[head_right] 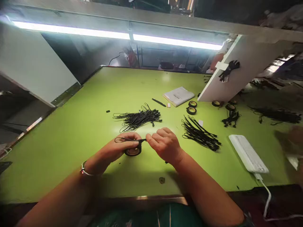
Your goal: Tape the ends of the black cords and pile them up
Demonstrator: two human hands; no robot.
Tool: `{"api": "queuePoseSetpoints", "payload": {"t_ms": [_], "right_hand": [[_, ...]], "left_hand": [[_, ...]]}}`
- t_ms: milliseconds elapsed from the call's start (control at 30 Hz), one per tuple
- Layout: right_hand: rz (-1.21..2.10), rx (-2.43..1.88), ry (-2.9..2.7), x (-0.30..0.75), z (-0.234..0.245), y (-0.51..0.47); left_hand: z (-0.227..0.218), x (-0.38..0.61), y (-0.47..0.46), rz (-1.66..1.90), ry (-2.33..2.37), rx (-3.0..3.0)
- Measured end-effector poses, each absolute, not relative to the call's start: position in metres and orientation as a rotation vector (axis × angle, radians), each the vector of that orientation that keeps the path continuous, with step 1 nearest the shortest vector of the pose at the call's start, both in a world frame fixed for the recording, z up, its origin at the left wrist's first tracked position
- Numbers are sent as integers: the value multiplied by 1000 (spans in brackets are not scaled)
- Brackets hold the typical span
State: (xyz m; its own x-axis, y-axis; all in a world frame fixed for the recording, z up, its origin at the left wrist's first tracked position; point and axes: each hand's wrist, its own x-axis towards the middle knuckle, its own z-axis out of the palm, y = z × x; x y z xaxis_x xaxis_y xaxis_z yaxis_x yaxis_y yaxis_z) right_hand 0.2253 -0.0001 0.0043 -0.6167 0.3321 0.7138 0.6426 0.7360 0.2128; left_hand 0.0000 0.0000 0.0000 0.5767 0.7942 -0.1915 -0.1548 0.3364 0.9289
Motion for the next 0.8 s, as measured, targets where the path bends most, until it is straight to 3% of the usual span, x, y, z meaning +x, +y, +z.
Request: {"api": "queuePoseSetpoints", "payload": {"t_ms": [133,233,467,633,700,800], "right_hand": [[-618,-787,-2227,221,-1,0],[-453,-931,-2266,217,-5,1],[359,-1165,-2481,210,0,-4],[1038,-1257,-2240,212,8,-4],[1088,-1212,-2154,214,8,-3],[748,-1048,-2159,214,7,-3]], "left_hand": [[1,8,-1,778,733,1063],[-4,9,2,910,895,1201],[-11,9,4,1075,880,2045],[-7,9,3,1071,783,2060],[-4,8,4,1060,804,1952],[0,4,5,922,815,1673]]}}
